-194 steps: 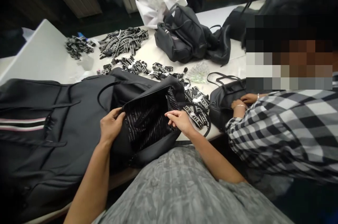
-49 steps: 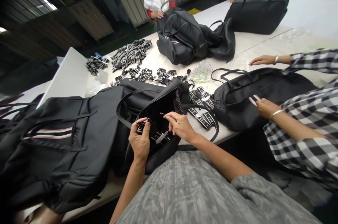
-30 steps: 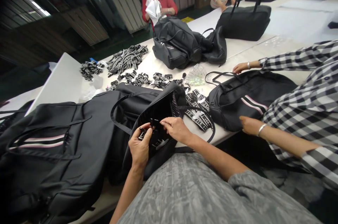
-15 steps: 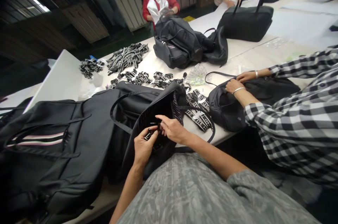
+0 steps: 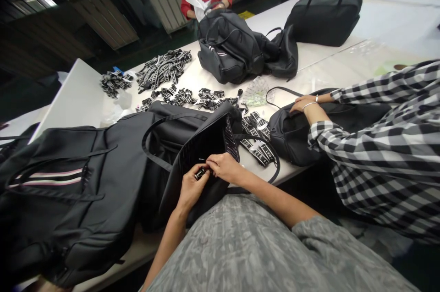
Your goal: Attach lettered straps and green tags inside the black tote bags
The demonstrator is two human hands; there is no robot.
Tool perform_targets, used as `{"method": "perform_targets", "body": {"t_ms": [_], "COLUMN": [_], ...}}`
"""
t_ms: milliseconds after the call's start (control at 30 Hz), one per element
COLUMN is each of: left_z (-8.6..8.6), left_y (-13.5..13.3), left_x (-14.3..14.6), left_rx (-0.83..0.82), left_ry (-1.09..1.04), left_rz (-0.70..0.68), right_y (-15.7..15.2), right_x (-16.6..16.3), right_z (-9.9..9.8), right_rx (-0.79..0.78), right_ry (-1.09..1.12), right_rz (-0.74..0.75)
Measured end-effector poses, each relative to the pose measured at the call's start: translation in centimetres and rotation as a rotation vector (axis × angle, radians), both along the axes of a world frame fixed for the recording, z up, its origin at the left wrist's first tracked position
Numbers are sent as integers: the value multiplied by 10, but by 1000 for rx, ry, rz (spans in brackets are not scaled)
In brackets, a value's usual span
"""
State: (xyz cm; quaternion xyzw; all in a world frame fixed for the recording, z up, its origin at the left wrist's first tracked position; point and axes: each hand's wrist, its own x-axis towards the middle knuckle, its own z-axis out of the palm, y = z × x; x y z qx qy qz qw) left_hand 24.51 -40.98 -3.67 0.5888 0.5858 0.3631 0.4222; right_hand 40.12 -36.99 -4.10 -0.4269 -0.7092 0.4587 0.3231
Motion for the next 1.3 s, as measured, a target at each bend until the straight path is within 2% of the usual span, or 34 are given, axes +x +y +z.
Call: {"method": "perform_targets", "body": {"t_ms": [133, 200, 367, 467, 533, 633, 733, 867, 967, 1133, 1300], "left_z": [-18, -27, -38, -36, -32, -30, -36, -54, -63, -63, -64], "left_y": [5, 8, 18, 26, 30, 32, 29, 21, 18, 16, 12], "left_x": [-1, -3, -11, -14, -15, -14, -13, -15, -17, -22, -27], "left_rx": [-169, -232, -304, -339, -338, -331, -365, -403, -404, -378, -394], "left_ry": [-70, -131, -346, -480, -490, -448, -377, -112, -8, 151, 237], "left_rz": [-8, 18, 28, 85, 62, -3, -31, 43, 93, 44, -57], "right_y": [9, 14, 25, 33, 39, 46, 46, 39, 32, 26, 22], "right_x": [3, 5, 0, -8, -12, -15, -14, -10, -7, -2, -1], "right_z": [-10, -12, -11, -9, -9, -10, -10, -3, -2, -6, -3], "right_rx": [-192, -259, -225, -208, -215, -274, -309, -200, -126, -33, -65], "right_ry": [64, 71, -71, -140, -149, -142, -269, -560, -648, -699, -746], "right_rz": [-121, -128, -69, 20, 67, 85, 131, 177, 185, 233, 268]}}
